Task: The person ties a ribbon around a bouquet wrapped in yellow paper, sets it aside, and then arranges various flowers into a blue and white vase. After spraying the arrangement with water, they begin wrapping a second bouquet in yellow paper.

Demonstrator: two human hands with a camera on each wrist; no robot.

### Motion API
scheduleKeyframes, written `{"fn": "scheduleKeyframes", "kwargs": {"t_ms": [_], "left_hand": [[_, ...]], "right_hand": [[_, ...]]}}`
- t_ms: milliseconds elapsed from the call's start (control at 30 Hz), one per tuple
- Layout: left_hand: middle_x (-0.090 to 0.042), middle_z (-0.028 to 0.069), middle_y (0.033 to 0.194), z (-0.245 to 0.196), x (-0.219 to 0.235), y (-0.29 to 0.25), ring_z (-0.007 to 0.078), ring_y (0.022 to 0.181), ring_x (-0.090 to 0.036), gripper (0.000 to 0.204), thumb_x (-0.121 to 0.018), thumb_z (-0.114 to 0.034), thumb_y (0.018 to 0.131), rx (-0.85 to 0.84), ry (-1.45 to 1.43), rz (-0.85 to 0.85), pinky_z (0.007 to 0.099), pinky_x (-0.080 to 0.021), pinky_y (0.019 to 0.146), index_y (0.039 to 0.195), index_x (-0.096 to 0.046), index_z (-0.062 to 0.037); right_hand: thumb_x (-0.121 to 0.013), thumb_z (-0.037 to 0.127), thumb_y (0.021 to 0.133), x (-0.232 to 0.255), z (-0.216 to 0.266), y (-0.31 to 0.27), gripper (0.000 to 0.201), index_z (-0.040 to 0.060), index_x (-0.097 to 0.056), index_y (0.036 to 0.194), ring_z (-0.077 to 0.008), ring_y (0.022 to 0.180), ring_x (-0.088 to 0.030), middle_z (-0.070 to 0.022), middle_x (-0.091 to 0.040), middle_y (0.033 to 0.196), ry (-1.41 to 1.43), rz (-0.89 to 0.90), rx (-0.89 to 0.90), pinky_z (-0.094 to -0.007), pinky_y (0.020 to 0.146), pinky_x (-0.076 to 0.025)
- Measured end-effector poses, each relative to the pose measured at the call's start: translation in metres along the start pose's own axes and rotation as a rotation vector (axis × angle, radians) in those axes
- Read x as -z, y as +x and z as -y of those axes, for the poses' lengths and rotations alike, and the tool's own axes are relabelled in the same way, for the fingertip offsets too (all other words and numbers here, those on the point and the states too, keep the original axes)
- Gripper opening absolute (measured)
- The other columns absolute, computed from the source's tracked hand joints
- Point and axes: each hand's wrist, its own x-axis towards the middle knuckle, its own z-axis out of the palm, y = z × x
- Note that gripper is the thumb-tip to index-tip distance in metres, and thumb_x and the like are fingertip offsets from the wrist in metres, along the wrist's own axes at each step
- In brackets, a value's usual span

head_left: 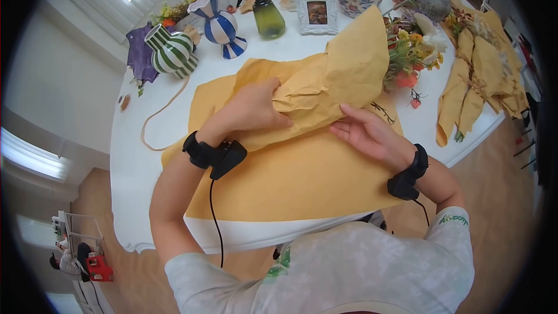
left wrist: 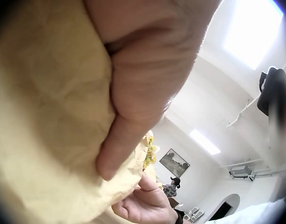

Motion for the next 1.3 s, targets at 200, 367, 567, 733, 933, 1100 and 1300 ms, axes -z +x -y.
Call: {"fn": "scheduleKeyframes", "kwargs": {"t_ms": [200, 367, 567, 733, 933, 1100, 1300], "left_hand": [[-0.057, 0.0146, 0.078, 0.005, -0.029, -0.014, 0.0289, 0.078, -0.056, 0.036, -0.07, -0.016, 0.063, 0.045, 0.295, -0.422, 0.0349, -0.044, 0.068, 0.089, -0.05, -0.0019], [-0.051, 0.0101, 0.073, 0.032, -0.074, -0.023, 0.0256, 0.066, -0.051, 0.022, -0.055, -0.003, 0.068, -0.304, 0.731, -0.785, 0.0341, -0.04, 0.058, 0.089, -0.047, -0.0042], [-0.049, 0.0093, 0.085, 0.035, -0.092, -0.027, 0.0207, 0.075, -0.05, 0.03, -0.059, -0.012, 0.068, -0.415, 0.813, -0.805, 0.0322, -0.04, 0.066, 0.094, -0.048, -0.0029], [-0.05, 0.0129, 0.094, 0.007, -0.077, -0.051, 0.027, 0.085, -0.05, 0.048, -0.067, -0.028, 0.068, -0.226, 0.338, -0.416, 0.0369, -0.039, 0.077, 0.101, -0.047, 0.0006], [-0.052, 0.0179, 0.106, 0.031, -0.051, -0.012, 0.0333, 0.098, -0.05, 0.069, -0.069, -0.038, 0.07, -0.167, 0.146, -0.315, 0.0373, -0.04, 0.087, 0.117, -0.042, 0.0042], [-0.056, 0.018, 0.099, 0.032, -0.046, 0.002, 0.0311, 0.094, -0.053, 0.073, -0.071, -0.04, 0.067, 0.038, -0.16, -0.017, 0.0359, -0.043, 0.082, 0.117, -0.045, 0.0049], [-0.06, 0.0115, 0.085, 0.017, -0.045, -0.016, 0.0201, 0.08, -0.057, 0.05, -0.072, -0.031, 0.068, -0.043, 0.115, -0.174, 0.03, -0.044, 0.069, 0.1, -0.056, 0.0041]], "right_hand": [[-0.049, 0.004, 0.084, -0.003, 0.001, -0.008, 0.033, 0.0005, -0.042, 0.116, -0.0293, 0.109, -0.045, -0.0133, -0.048, 0.112, 0.008, -0.087, -0.171, -0.0353, 0.095, -0.037], [-0.046, -0.001, 0.08, -0.003, 0.003, -0.008, 0.039, -0.0031, -0.038, 0.118, -0.0276, 0.111, -0.044, -0.0158, -0.044, 0.118, 0.052, 0.04, -0.042, -0.038, 0.098, -0.036], [-0.041, -0.005, 0.081, 0.007, -0.008, -0.015, 0.04, -0.0065, -0.035, 0.121, -0.0274, 0.115, -0.04, -0.017, -0.041, 0.123, 0.105, -0.074, -0.019, -0.0378, 0.102, -0.032], [-0.04, -0.004, 0.083, 0.024, -0.009, -0.039, 0.039, -0.0058, -0.034, 0.121, -0.0279, 0.117, -0.039, -0.0184, -0.038, 0.126, 0.121, -0.146, -0.052, -0.0385, 0.102, -0.032], [-0.045, 0.002, 0.086, 0.009, 0.012, -0.074, 0.029, -0.004, -0.044, 0.115, -0.0235, 0.102, -0.054, -0.0173, -0.051, 0.115, -0.26, -0.084, -0.425, -0.0323, 0.091, -0.042], [-0.057, 0.007, 0.082, -0.026, 0.046, -0.085, 0.027, -0.0006, -0.053, 0.108, -0.0166, 0.093, -0.056, -0.0121, -0.056, 0.109, -1.188, -0.028, 0.253, -0.0254, 0.081, -0.043], [-0.063, 0.017, 0.076, -0.029, 0.064, -0.042, 0.036, -0.001, -0.053, 0.106, -0.0258, 0.1, -0.053, -0.0134, -0.056, 0.106, -2.079, -0.221, 0.922, -0.0346, 0.093, -0.034]]}}
